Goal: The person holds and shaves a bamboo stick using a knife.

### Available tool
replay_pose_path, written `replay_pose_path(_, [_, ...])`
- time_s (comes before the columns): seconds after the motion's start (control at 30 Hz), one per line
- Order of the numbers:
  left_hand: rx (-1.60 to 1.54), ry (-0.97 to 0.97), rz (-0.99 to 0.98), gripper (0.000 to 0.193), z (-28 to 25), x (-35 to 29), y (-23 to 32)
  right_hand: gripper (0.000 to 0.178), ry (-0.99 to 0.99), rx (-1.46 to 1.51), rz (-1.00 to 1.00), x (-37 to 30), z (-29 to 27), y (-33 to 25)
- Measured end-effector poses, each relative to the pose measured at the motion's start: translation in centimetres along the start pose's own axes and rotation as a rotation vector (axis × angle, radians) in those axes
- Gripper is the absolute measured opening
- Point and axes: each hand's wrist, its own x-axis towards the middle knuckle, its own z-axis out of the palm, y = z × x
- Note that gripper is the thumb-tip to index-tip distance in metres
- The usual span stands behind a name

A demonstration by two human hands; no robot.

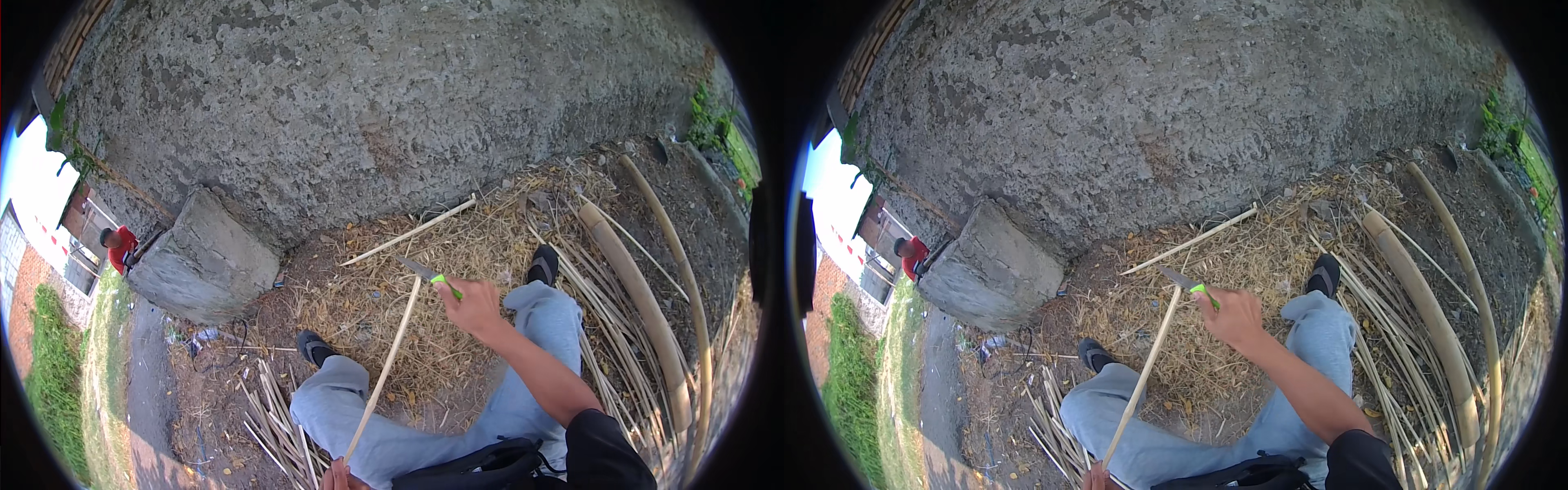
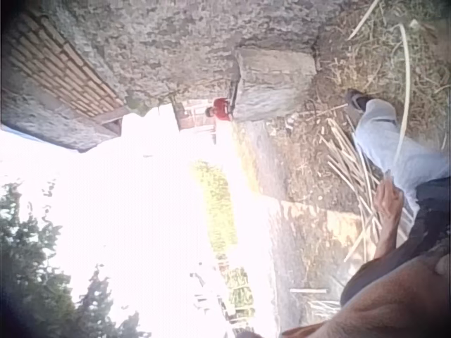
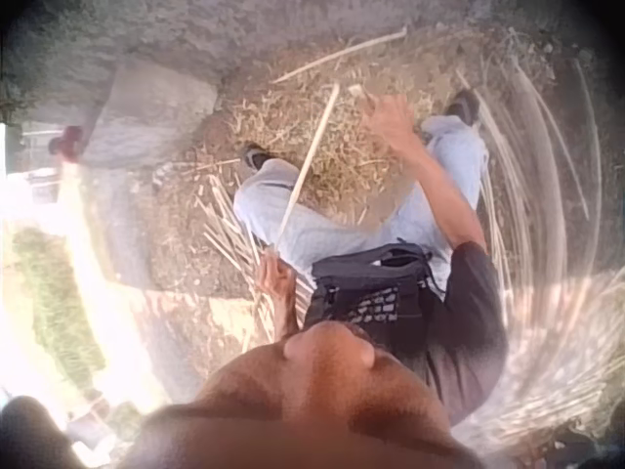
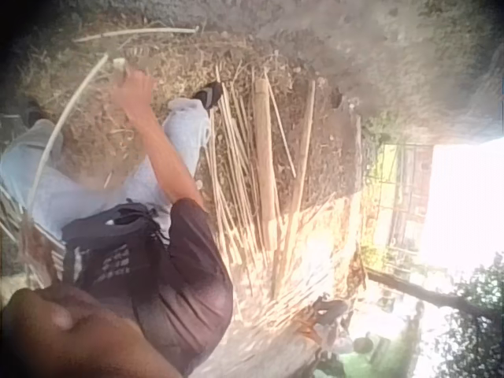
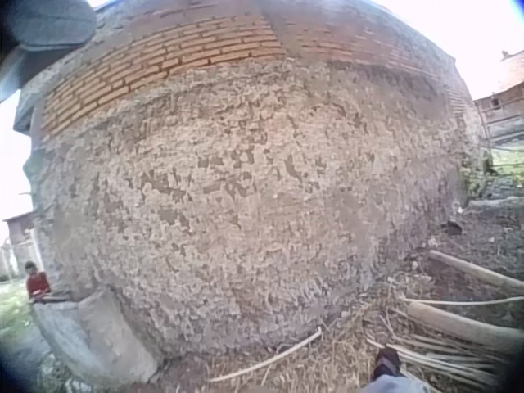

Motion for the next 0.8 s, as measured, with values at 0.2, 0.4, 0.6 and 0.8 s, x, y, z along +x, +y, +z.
replay_pose_path(0.2, [0.063, 0.049, 0.039, 0.034, 1.0, -0.6, -0.9, 0.029, -0.036, 0.124, -0.228, -3.8, 1.3, -1.8])
replay_pose_path(0.4, [-0.043, 0.037, -0.026, 0.039, 1.6, -0.5, -0.6, 0.028, 0.109, 0.124, -0.289, -3.5, 1.1, -1.7])
replay_pose_path(0.6, [-0.058, 0.102, -0.028, 0.035, 0.3, -0.2, 0.3, 0.029, 0.059, 0.068, -0.238, -2.2, 0.0, -1.5])
replay_pose_path(0.8, [-0.020, 0.141, 0.021, 0.036, 1.4, -1.1, -1.3, 0.029, 0.077, 0.005, -0.231, -1.6, 0.2, -0.8])
